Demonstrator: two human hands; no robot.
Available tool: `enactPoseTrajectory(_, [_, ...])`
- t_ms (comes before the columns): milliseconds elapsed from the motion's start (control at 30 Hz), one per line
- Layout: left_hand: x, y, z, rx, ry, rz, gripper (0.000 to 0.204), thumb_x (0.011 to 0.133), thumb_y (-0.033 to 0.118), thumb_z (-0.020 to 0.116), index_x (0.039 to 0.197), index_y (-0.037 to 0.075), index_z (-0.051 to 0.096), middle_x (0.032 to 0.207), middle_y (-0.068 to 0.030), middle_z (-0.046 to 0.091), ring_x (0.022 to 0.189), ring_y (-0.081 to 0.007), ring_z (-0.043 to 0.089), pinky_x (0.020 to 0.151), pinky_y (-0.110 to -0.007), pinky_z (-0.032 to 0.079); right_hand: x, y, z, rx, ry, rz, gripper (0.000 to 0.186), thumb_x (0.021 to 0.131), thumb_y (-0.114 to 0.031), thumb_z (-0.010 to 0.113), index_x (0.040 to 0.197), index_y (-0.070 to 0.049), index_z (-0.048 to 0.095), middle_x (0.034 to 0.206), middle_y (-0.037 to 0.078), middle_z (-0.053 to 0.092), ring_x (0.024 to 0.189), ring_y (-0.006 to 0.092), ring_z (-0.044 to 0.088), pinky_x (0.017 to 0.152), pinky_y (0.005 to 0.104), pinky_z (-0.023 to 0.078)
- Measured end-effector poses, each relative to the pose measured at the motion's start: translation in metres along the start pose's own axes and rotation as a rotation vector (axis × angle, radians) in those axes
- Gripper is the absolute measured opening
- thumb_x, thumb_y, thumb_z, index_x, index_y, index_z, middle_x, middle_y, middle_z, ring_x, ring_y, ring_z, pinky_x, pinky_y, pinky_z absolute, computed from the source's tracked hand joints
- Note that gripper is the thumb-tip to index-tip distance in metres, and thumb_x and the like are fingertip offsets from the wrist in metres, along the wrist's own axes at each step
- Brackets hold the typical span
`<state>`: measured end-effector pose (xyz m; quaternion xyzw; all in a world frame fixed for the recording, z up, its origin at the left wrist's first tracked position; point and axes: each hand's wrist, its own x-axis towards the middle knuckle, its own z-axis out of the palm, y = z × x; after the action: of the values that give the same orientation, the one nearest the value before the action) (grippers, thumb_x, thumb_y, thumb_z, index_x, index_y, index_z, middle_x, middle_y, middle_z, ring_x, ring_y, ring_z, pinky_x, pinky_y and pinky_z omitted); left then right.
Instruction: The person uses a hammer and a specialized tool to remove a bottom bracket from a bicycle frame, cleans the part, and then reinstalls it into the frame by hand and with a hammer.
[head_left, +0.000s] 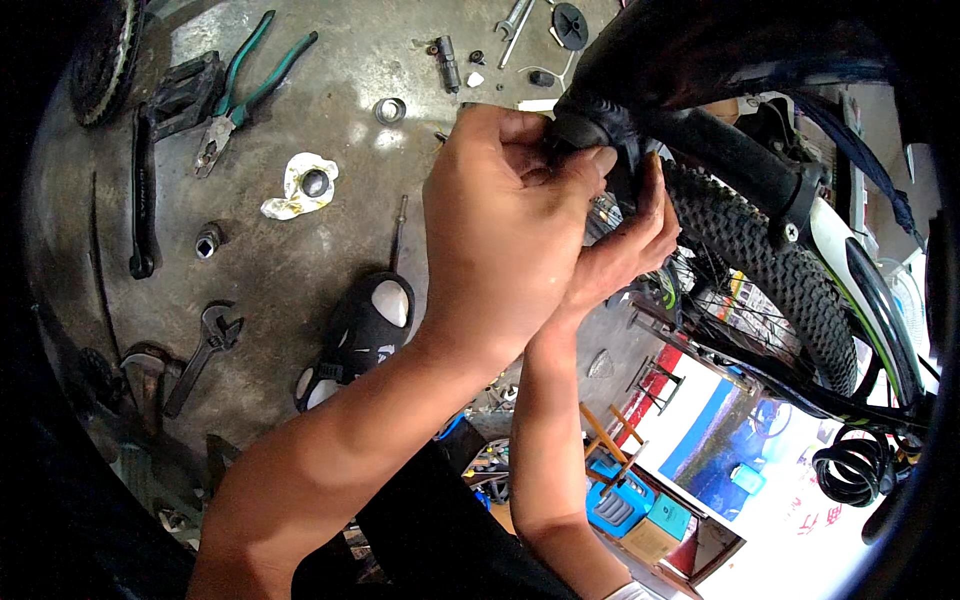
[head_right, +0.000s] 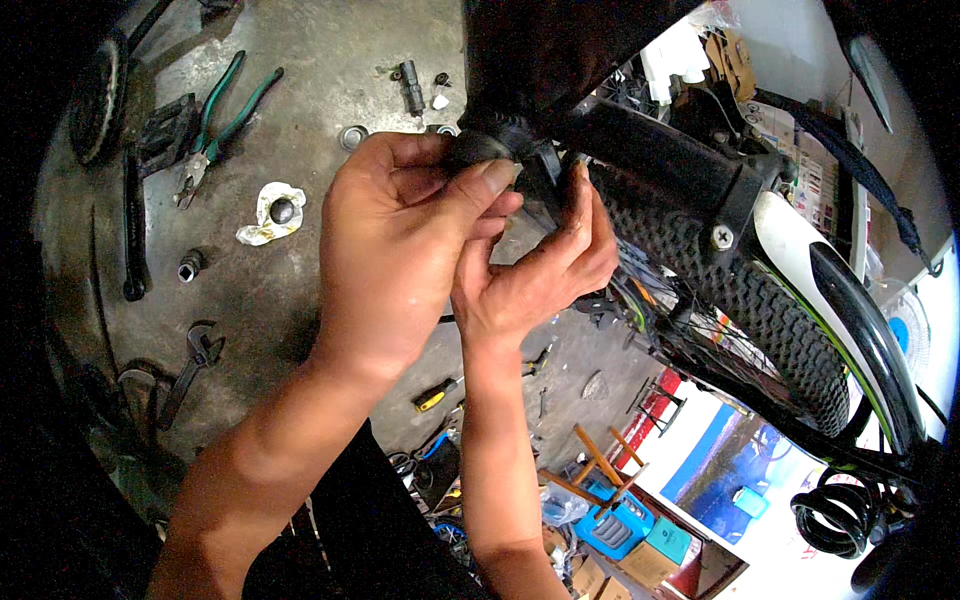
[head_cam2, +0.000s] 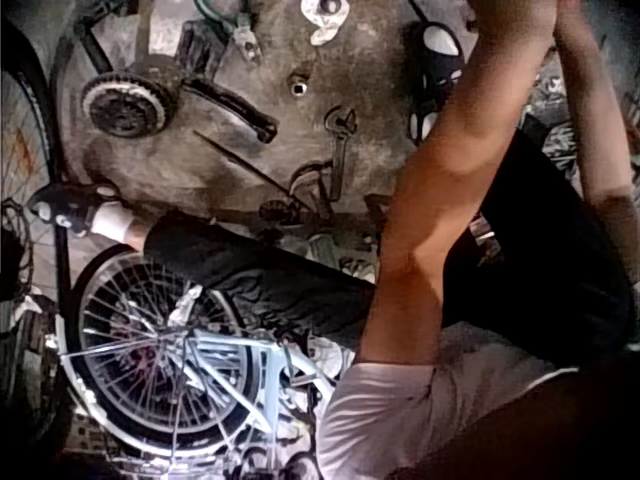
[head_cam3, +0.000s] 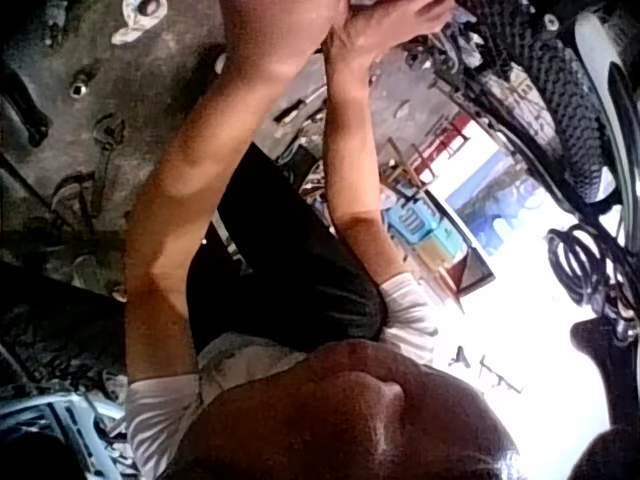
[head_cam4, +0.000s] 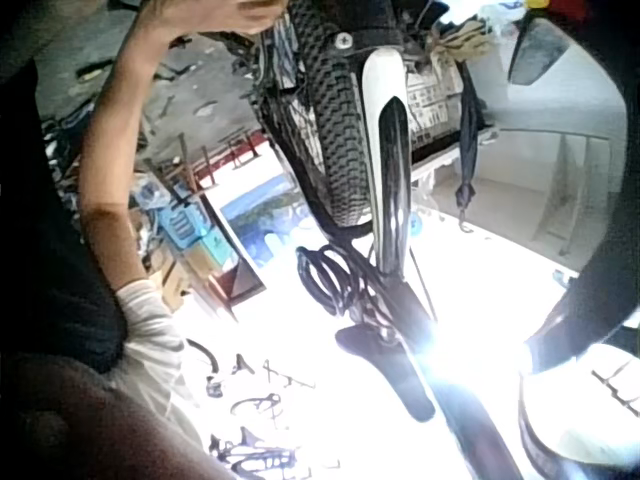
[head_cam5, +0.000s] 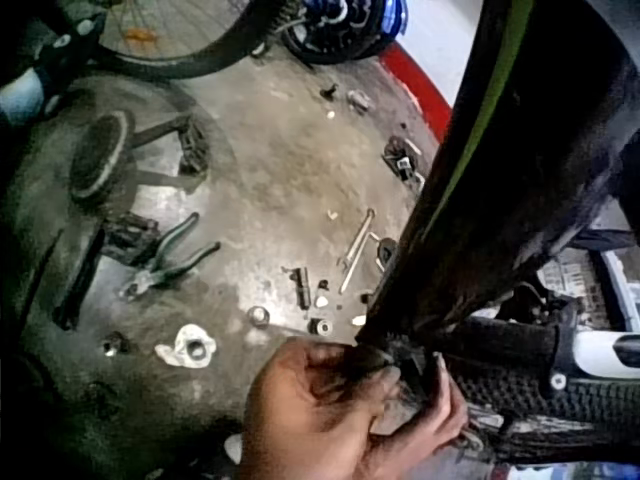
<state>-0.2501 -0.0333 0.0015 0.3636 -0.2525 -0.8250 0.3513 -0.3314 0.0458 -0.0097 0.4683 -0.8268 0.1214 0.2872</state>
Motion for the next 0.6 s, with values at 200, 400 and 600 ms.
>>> enactPoseTrajectory(200, [0.002,0.001,-0.008,0.039,-0.083,0.039,0.030,0.091,0.006,0.074,0.110,-0.008,0.055,0.094,-0.0147,0.070,0.077,-0.0149,0.070,0.066,-0.024,0.057,-0.001,0.001,0.000,0.004,0.015,-0.009,0.068,0.081,-0.033,0.068,0.139,-0.002,0.052,0.124,0.017,0.057,0.113,0.0347,0.051,0.101,0.0473,0.033])
enactPoseTrajectory(400, [0.008,0.015,-0.030,-0.285,-0.333,-0.345,0.044,0.104,0.042,0.051,0.112,0.000,0.065,0.101,-0.0129,0.073,0.092,-0.0207,0.070,0.080,-0.034,0.055,0.000,0.009,0.007,0.023,0.079,-0.042,0.073,0.086,-0.059,0.055,0.137,-0.006,0.054,0.122,0.016,0.058,0.111,0.0356,0.052,0.098,0.0487,0.034])
enactPoseTrajectory(600, [0.015,0.015,-0.036,-0.194,-0.429,-0.500,0.051,0.105,0.046,0.045,0.115,0.000,0.064,0.104,-0.0146,0.073,0.093,-0.0219,0.070,0.081,-0.034,0.055,0.000,0.008,0.006,0.103,0.086,-0.056,0.066,0.086,-0.050,0.055,0.136,-0.007,0.055,0.122,0.013,0.060,0.110,0.0322,0.054,0.097,0.0468,0.035])
